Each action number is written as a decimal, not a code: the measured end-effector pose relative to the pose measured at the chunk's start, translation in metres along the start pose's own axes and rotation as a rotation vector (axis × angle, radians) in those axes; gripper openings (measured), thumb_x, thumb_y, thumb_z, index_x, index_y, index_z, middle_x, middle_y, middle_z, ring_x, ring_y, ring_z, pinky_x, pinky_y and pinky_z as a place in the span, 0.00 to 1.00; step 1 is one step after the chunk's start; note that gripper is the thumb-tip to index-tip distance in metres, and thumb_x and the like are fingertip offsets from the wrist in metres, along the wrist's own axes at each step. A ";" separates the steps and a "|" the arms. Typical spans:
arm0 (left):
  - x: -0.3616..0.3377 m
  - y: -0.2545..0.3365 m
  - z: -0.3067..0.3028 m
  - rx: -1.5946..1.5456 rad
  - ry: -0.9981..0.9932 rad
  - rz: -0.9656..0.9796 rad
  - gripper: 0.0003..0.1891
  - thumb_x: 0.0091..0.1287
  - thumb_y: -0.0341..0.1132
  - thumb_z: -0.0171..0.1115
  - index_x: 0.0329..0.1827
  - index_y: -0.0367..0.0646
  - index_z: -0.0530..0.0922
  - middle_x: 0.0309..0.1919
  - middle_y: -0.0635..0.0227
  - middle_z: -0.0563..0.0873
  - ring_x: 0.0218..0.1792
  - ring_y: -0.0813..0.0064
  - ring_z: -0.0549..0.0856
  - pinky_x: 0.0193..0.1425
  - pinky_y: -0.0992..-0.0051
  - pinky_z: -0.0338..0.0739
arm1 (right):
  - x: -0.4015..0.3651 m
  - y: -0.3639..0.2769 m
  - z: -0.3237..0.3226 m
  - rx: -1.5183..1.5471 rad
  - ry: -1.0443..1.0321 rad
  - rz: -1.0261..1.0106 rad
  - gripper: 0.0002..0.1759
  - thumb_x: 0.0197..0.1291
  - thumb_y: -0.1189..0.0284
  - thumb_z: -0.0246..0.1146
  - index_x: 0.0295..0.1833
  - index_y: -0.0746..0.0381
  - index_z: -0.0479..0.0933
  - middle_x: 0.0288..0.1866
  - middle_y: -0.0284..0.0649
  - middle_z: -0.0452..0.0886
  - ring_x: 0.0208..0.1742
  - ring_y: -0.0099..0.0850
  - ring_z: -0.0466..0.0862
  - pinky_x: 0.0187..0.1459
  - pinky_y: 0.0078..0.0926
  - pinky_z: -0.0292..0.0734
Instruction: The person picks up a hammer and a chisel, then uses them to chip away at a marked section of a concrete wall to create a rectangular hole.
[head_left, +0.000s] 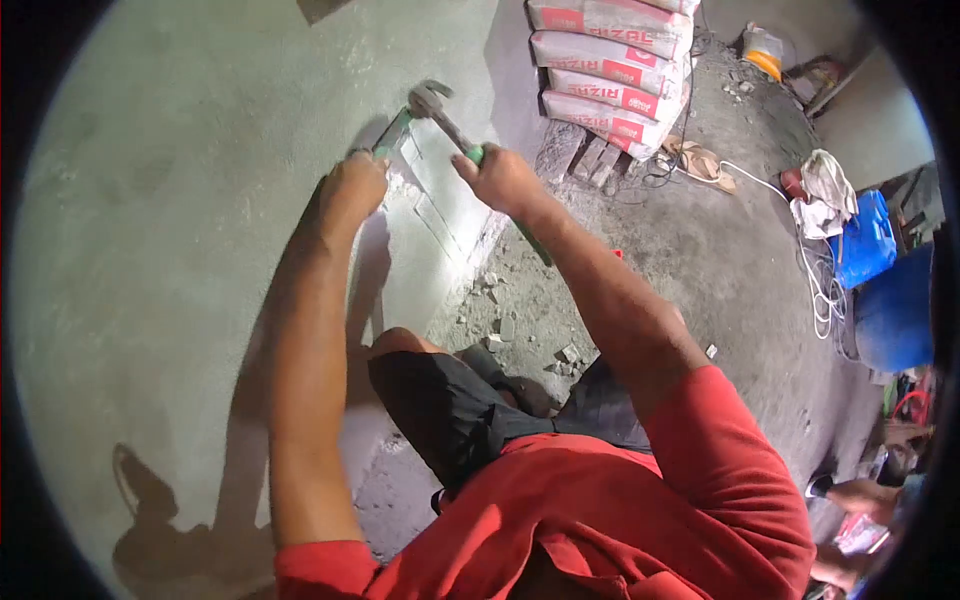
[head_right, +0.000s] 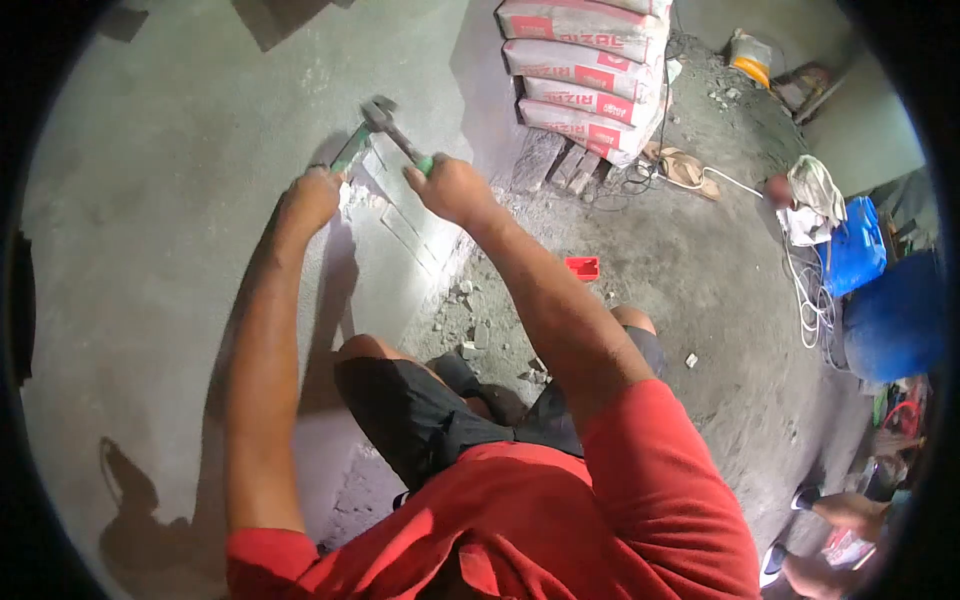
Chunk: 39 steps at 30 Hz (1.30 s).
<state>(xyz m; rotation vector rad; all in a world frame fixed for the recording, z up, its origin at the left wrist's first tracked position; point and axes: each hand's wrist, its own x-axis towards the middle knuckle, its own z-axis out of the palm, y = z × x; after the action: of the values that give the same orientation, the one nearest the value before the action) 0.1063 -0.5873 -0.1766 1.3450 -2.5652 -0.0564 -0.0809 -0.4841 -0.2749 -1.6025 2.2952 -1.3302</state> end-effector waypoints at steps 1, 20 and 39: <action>0.001 -0.005 0.017 0.017 0.053 0.009 0.19 0.75 0.47 0.54 0.45 0.37 0.81 0.42 0.46 0.88 0.46 0.43 0.87 0.48 0.52 0.82 | -0.007 -0.004 -0.018 0.084 -0.158 0.139 0.33 0.69 0.46 0.59 0.44 0.73 0.79 0.25 0.56 0.81 0.26 0.44 0.86 0.34 0.43 0.80; -0.044 0.025 -0.027 0.038 -0.048 -0.057 0.20 0.77 0.45 0.51 0.53 0.37 0.81 0.46 0.42 0.86 0.50 0.40 0.84 0.55 0.52 0.79 | -0.091 -0.012 -0.121 0.609 -0.102 0.360 0.29 0.74 0.49 0.53 0.42 0.68 0.74 0.20 0.33 0.72 0.18 0.22 0.72 0.21 0.25 0.68; -0.056 -0.008 0.055 0.126 0.310 0.076 0.15 0.76 0.43 0.55 0.48 0.38 0.77 0.33 0.52 0.87 0.39 0.51 0.89 0.41 0.56 0.83 | -0.071 -0.011 0.028 0.470 0.148 0.134 0.22 0.67 0.57 0.64 0.46 0.69 0.76 0.30 0.47 0.82 0.32 0.37 0.84 0.37 0.38 0.79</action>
<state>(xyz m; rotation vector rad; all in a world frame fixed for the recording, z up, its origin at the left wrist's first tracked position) 0.1310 -0.5505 -0.2425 1.1885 -2.3847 0.3082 -0.0263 -0.4469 -0.3145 -1.2161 1.9121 -1.8281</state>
